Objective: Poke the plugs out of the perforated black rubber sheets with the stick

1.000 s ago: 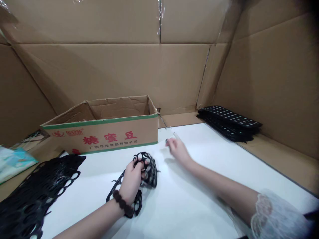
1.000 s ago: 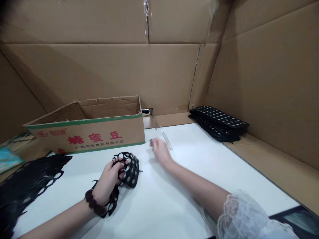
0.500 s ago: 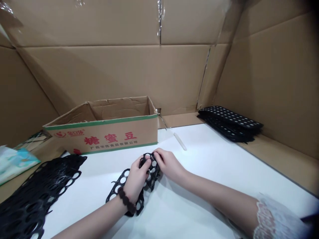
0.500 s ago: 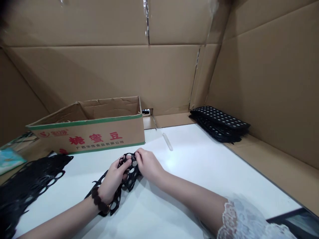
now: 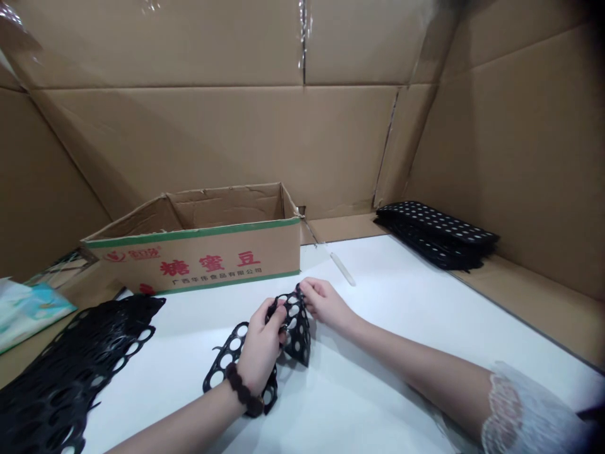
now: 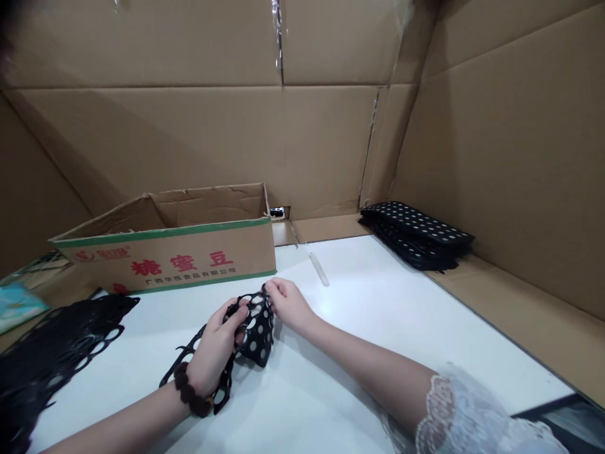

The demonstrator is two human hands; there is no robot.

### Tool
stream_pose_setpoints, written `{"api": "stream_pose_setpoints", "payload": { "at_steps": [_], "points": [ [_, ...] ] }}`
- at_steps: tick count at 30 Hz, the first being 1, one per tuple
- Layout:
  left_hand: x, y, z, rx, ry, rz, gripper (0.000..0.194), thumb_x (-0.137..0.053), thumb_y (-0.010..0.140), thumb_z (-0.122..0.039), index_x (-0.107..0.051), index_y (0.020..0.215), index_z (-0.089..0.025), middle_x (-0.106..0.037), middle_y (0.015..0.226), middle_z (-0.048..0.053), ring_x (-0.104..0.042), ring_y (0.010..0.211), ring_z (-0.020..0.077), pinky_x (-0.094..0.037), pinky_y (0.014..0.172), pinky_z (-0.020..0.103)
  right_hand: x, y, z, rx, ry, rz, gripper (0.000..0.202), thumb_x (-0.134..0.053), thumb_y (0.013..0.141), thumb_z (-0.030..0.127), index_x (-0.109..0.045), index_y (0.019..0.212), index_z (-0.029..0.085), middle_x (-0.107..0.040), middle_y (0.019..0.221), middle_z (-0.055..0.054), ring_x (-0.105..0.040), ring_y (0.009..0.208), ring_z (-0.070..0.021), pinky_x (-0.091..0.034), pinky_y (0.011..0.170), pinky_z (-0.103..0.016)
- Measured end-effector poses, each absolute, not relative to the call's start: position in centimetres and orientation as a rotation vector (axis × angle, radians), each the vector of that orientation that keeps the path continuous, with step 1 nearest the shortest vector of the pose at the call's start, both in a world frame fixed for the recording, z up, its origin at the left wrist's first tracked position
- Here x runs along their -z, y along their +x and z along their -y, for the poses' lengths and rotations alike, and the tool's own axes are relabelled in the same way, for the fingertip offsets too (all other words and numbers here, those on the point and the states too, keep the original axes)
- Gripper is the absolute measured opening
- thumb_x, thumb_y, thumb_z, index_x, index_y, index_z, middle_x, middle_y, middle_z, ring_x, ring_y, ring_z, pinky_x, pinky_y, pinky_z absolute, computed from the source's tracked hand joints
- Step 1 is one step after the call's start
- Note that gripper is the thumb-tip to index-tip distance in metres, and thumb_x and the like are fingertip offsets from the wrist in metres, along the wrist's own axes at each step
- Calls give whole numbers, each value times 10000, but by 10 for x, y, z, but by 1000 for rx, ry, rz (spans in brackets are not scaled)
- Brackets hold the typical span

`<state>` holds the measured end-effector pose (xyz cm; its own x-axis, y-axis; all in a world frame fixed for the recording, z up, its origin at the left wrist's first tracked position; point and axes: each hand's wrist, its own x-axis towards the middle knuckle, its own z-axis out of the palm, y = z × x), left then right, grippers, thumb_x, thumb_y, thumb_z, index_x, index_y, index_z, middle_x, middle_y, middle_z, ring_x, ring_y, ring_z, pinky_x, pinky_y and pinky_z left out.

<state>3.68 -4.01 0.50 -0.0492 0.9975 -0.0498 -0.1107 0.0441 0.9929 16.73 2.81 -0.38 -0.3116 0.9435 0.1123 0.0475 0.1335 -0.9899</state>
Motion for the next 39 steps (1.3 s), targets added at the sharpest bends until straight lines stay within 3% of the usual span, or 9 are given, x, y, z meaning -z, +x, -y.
{"api": "stream_pose_setpoints", "payload": {
  "at_steps": [6,10,13,18,24,28,31,35,39],
  "points": [
    [-4,35,38,-1235,980,-1222,136,-519,696,-286,-505,771,-174,-433,660,-34,-326,436,31,-252,374,133,-70,223,-84,-520,-1059,1164,315,-346,801,424,-473,670,166,-322,448,72,-283,367,-65,-226,386,-191],
    [-3,35,37,-1242,942,-1185,187,-539,687,-332,-507,788,-178,-439,636,-38,-346,446,38,-282,390,133,-131,183,-105,-88,-950,1424,451,-191,869,417,-526,724,152,-534,629,-17,-492,582,-105,-344,561,-226],
    [-2,32,37,-1253,892,-1185,241,-543,684,-380,-508,803,-173,-419,591,-42,-380,450,52,-302,393,141,-151,129,-120,98,-1084,1698,460,-138,897,349,-539,836,133,-594,810,-83,-536,757,-156,-354,685,-276],
    [-2,27,35,-1313,817,-1078,191,-518,698,-351,-466,801,-199,-465,637,-30,-460,498,78,-344,416,160,-145,95,-138,-7,-1330,2158,436,-280,859,433,-569,859,105,-610,816,-135,-531,845,-246,-343,748,-362],
    [-1,25,32,-1351,732,-948,141,-464,634,-182,-448,774,-195,-510,653,-26,-496,531,91,-393,493,196,-110,140,-75,8,-966,2066,396,-197,893,355,-537,884,151,-578,873,-85,-491,865,-192,-332,787,-320],
    [-1,26,33,-1401,797,-1015,158,-463,621,-157,-480,776,-179,-523,682,-21,-500,582,96,-403,557,210,-56,168,-16,-304,-1013,2208,311,-302,865,352,-531,972,171,-575,925,-80,-505,847,-185,-369,754,-315],
    [-2,26,34,-1408,871,-1047,144,-465,603,-138,-501,737,-176,-534,666,-32,-497,607,99,-395,578,202,-21,175,6,-649,-1060,2242,436,-414,809,401,-404,1186,181,-512,1124,-101,-511,918,-200,-396,775,-336],
    [-5,27,35,-1386,812,-1097,124,-485,570,-138,-516,687,-166,-543,620,-34,-503,596,108,-391,566,208,-5,170,15,-875,-964,2205,564,-540,727,401,-384,1225,187,-481,1186,-99,-456,1050,-229,-359,882,-369],
    [-8,28,38,-1294,635,-1056,89,-498,601,-183,-524,681,-158,-545,594,-23,-509,545,117,-399,533,226,-3,168,17,-964,-921,2123,552,-507,763,338,-340,1265,181,-437,1238,-99,-407,1117,-229,-311,943,-391]
  ]
}}
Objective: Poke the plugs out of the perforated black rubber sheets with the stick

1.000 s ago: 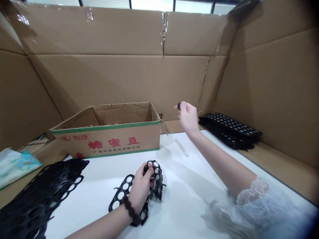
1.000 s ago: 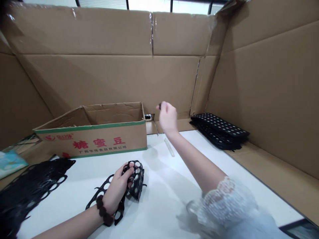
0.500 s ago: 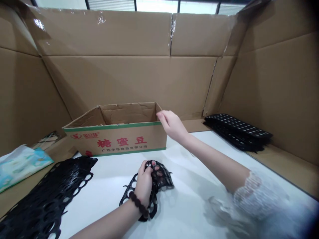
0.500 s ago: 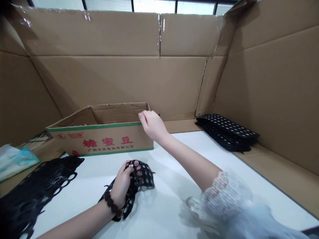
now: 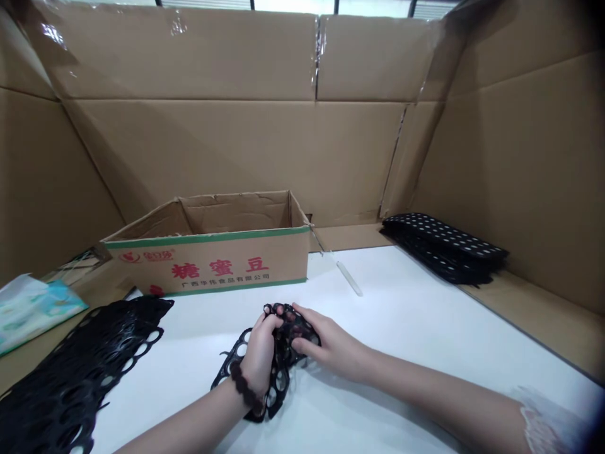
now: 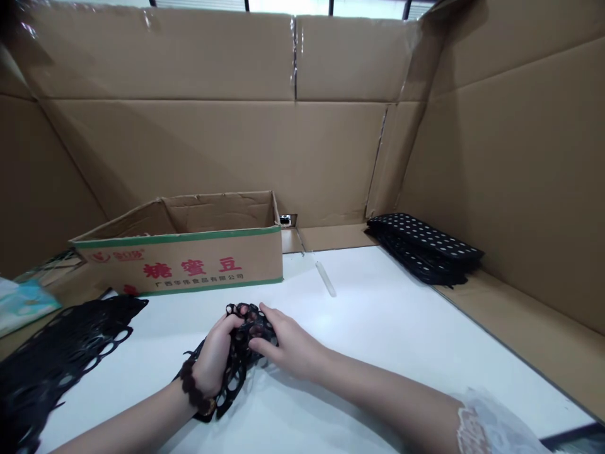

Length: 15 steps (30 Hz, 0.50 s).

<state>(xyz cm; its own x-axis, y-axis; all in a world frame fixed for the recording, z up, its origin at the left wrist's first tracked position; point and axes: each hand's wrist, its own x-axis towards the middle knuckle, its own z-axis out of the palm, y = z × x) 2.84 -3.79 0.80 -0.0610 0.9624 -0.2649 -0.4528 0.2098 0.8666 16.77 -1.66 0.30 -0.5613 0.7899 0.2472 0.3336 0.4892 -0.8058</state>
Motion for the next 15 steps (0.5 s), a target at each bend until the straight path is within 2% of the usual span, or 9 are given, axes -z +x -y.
{"api": "stream_pose_setpoints", "payload": {
  "at_steps": [4,6,8,10,12,15],
  "points": [
    [-9,30,39,-1259,720,-982,171,-539,676,-299,-542,782,-166,-595,737,9,-558,701,150,-426,617,238,-2,170,15,-1081,-881,1985,404,-428,815,308,-430,1199,182,-491,1187,-73,-444,1082,-193,-323,943,-353],
    [-8,31,38,-1266,860,-1025,189,-593,665,-319,-521,754,-169,-589,719,-3,-558,712,145,-428,628,229,-1,171,14,-1165,-838,1932,352,-409,826,322,-488,1140,183,-546,1097,-64,-489,1011,-179,-366,898,-331],
    [-7,32,37,-1254,970,-1061,217,-618,655,-328,-479,708,-170,-571,656,-18,-558,645,134,-431,591,228,-1,171,13,-1308,-809,1873,346,-403,827,354,-510,1110,187,-589,947,-52,-541,870,-156,-438,773,-294],
    [-6,33,37,-1212,1053,-1061,240,-590,682,-358,-436,697,-174,-561,594,-23,-544,545,126,-423,518,232,0,172,12,-1486,-811,1799,374,-392,825,398,-501,1115,188,-579,748,-24,-548,685,-122,-455,583,-228],
    [-6,33,36,-1161,1127,-1035,242,-536,722,-384,-405,714,-180,-560,553,-16,-526,474,126,-402,452,229,1,173,10,-1608,-827,1742,410,-362,826,438,-492,1119,182,-530,614,3,-508,544,-93,-390,435,-174],
    [-5,35,36,-1153,1181,-1016,223,-499,748,-370,-375,721,-187,-539,538,-24,-509,441,116,-371,413,211,3,174,8,-1595,-874,1715,441,-310,831,471,-509,1086,170,-525,575,7,-463,437,-74,-323,348,-156]
  ]
}}
